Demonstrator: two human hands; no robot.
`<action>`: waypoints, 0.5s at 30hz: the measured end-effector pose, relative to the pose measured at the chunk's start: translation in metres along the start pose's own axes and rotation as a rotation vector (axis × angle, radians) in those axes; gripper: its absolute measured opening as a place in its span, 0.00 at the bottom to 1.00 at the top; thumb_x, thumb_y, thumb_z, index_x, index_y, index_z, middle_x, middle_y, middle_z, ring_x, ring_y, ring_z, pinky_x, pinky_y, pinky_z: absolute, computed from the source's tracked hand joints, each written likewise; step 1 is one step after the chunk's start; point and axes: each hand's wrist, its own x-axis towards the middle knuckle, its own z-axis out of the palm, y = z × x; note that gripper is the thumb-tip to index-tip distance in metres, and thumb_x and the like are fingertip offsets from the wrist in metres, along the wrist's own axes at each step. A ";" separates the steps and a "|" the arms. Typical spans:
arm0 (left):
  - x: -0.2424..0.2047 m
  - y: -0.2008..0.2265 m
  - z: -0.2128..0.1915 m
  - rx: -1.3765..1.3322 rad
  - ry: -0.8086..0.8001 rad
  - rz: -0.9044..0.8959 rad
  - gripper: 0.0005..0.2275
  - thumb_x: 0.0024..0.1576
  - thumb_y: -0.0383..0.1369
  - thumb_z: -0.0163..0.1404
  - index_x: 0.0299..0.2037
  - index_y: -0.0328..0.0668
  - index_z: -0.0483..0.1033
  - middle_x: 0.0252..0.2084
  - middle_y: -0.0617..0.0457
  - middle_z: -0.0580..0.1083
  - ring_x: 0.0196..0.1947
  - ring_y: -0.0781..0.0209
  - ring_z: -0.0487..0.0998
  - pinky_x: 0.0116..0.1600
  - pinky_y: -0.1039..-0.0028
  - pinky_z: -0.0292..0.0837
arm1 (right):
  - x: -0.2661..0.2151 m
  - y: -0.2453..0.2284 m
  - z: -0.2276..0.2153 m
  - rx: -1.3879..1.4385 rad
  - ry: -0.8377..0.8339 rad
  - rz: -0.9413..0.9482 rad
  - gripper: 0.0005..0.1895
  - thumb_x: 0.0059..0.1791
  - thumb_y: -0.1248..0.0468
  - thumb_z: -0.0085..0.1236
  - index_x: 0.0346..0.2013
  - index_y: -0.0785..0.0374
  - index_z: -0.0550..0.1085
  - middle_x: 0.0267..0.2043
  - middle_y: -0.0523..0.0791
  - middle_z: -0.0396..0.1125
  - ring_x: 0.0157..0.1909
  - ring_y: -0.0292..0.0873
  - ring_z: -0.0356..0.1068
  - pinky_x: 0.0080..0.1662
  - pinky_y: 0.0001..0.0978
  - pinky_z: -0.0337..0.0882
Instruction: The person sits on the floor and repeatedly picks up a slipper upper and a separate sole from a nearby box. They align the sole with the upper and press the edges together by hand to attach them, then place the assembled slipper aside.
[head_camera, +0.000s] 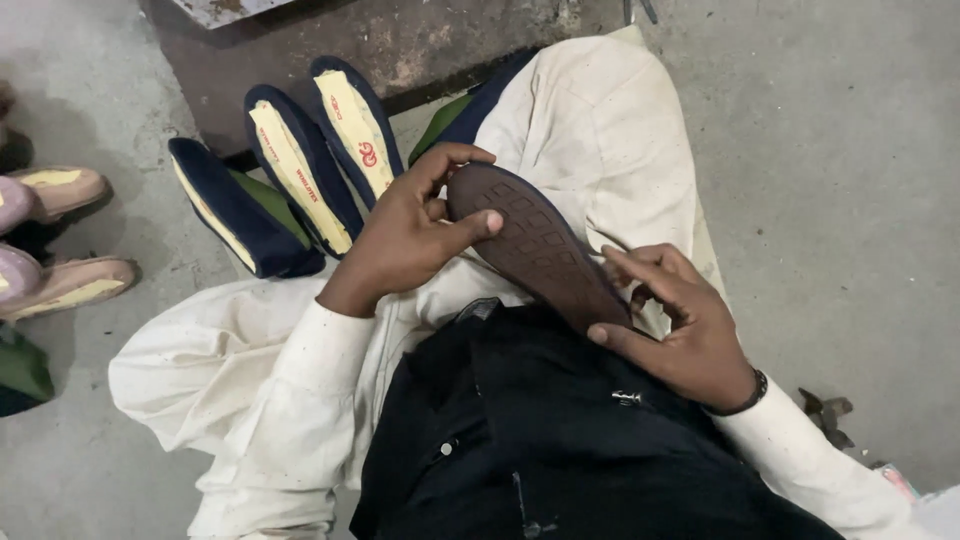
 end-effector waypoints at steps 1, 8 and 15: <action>-0.002 -0.001 -0.001 0.032 -0.035 -0.010 0.24 0.56 0.31 0.63 0.63 0.43 0.70 0.48 0.42 0.72 0.39 0.61 0.75 0.41 0.68 0.82 | 0.000 0.004 0.001 -0.012 0.012 0.001 0.36 0.35 0.72 0.76 0.59 0.67 0.76 0.46 0.52 0.69 0.42 0.42 0.71 0.46 0.35 0.74; -0.003 0.017 0.004 0.146 -0.194 -0.001 0.36 0.53 0.30 0.65 0.71 0.49 0.58 0.65 0.26 0.56 0.66 0.18 0.59 0.59 0.34 0.72 | 0.004 0.006 0.004 0.012 0.003 -0.014 0.29 0.36 0.74 0.76 0.51 0.67 0.79 0.43 0.56 0.75 0.46 0.50 0.78 0.49 0.42 0.75; -0.003 -0.010 0.028 0.303 0.048 0.103 0.37 0.39 0.41 0.76 0.57 0.47 0.68 0.53 0.39 0.65 0.58 0.32 0.67 0.61 0.37 0.59 | 0.012 0.005 0.021 0.050 0.163 0.019 0.22 0.33 0.73 0.80 0.40 0.66 0.83 0.33 0.50 0.76 0.37 0.40 0.75 0.42 0.31 0.74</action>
